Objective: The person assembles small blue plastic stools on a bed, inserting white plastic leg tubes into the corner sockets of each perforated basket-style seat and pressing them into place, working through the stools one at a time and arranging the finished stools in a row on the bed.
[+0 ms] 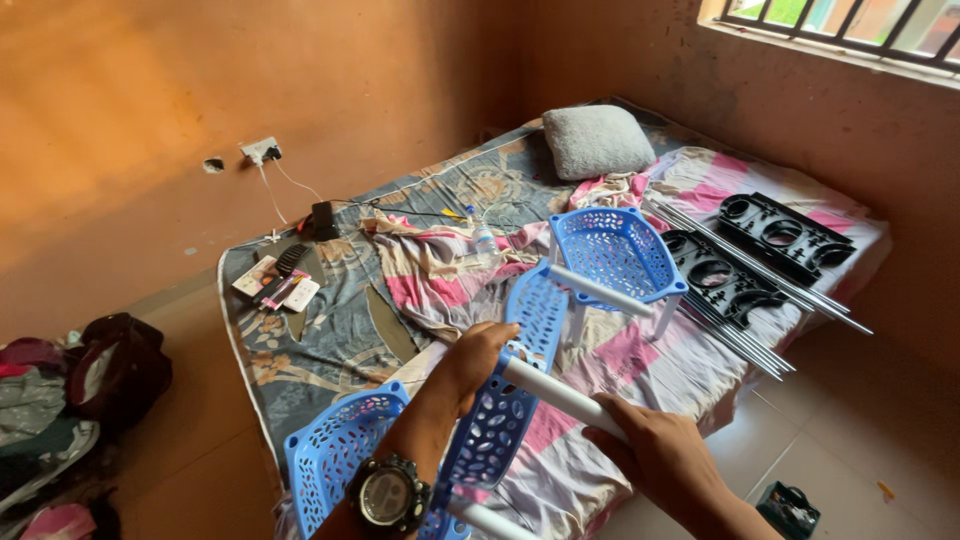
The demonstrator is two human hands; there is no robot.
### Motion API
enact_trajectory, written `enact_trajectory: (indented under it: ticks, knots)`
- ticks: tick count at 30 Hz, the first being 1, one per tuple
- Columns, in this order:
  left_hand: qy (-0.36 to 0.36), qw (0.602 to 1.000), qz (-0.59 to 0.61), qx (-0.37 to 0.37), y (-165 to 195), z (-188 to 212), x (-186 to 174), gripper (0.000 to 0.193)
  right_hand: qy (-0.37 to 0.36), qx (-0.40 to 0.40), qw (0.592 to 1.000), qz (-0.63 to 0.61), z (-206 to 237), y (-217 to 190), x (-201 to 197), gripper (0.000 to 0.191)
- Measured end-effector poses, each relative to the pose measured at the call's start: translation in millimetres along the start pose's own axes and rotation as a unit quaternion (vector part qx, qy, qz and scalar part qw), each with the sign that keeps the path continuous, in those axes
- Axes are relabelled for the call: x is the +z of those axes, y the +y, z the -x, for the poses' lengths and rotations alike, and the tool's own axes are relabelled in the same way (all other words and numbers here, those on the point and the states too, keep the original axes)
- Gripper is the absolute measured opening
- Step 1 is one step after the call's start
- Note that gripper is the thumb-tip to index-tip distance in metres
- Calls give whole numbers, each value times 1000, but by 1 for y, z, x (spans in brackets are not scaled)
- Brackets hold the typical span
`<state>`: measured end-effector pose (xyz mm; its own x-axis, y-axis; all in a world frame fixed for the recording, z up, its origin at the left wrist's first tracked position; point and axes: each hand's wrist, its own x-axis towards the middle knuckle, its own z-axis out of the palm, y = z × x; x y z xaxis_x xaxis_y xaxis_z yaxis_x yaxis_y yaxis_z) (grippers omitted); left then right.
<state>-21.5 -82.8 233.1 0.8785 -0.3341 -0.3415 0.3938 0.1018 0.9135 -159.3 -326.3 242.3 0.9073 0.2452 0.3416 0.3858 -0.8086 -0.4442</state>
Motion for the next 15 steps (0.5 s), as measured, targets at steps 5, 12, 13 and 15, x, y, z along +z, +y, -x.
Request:
enact_trajectory:
  ticks: [5,12,13,15]
  knots:
    - [-10,989,-85,122,14,22,3,30,-175,175,921,-301,-4,24,23,40]
    - [-49,993,-17,105,26,44,-1,28,-237,269,792,-495,-16,20,19,43]
    - [-45,992,-4,117,24,42,-3,27,-160,221,877,-396,-16,14,20,38]
    - [-42,989,22,139,18,34,-8,26,5,112,980,-166,-14,3,22,31]
